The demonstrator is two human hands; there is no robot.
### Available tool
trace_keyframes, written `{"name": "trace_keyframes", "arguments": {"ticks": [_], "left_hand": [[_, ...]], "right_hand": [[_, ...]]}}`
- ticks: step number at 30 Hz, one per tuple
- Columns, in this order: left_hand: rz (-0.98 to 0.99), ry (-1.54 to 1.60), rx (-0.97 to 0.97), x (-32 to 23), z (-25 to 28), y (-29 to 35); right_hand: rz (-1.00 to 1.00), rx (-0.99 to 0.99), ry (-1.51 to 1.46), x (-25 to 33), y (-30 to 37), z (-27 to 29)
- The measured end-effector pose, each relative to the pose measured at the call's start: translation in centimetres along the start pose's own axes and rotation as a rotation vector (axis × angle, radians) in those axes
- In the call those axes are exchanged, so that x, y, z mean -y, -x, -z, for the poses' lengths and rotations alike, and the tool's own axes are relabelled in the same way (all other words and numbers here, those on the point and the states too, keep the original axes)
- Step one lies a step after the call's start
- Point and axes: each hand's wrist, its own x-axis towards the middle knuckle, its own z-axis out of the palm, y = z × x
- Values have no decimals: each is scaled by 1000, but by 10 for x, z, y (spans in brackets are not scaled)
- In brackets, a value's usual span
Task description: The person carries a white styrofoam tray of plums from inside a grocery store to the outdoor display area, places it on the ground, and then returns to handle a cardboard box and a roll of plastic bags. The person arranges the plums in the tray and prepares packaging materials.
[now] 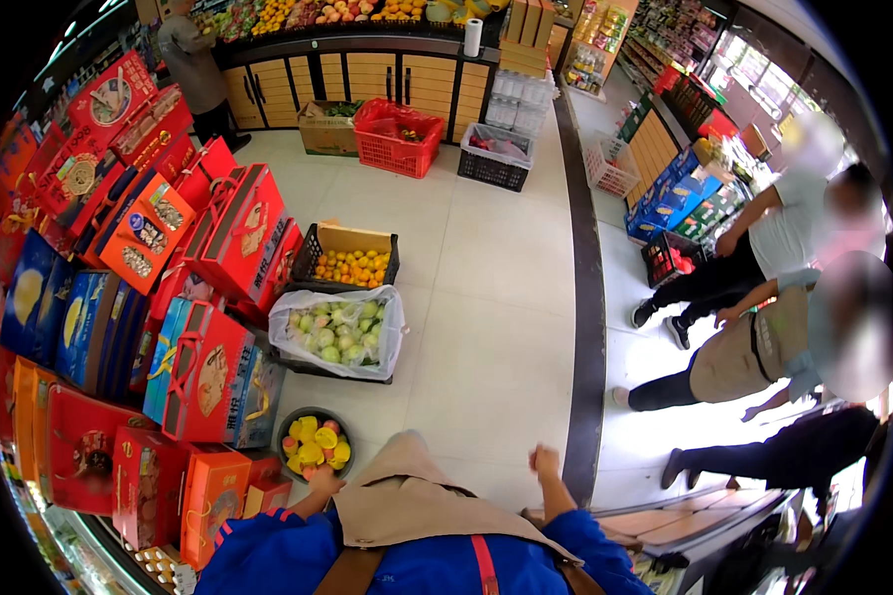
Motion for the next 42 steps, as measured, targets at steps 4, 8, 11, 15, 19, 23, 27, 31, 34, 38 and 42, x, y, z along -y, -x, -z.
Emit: {"name": "trace_keyframes", "arguments": {"ticks": [4, 8, 11, 15, 19, 23, 27, 31, 34, 38, 42], "left_hand": [[291, 49, 38, -8, 9, -61], [374, 52, 84, -52, 29, -162], [327, 106, 51, -141, 90, -243], [-99, 109, -247, -279, 193, -382], [-36, 348, -395, -405, 317, -475], [-18, 430, -457, -442, 340, -534], [294, 477, -204, -464, 337, -534], [655, 574, -123, -455, 321, -520], [897, 531, -49, -418, 247, -543], [948, 648, -74, -409, 302, -607], [650, 476, -169, -384, 438, -724]], "right_hand": [[141, 4, -255, 221, -139, -1], [170, 84, -193, 338, -227, -9], [141, 200, -96, 342, -282, -15], [11, 302, 271, 321, -334, -8], [314, 347, 962, 346, -391, -3], [347, 387, 972, 417, -510, -8], [469, 419, 934, 534, -661, -44], [803, 380, 1181, 681, -839, -140], [436, 393, 356, 864, -858, -235], [406, 625, 42, 1020, -866, -351], [301, 790, 211, 1084, -844, -445]]}}
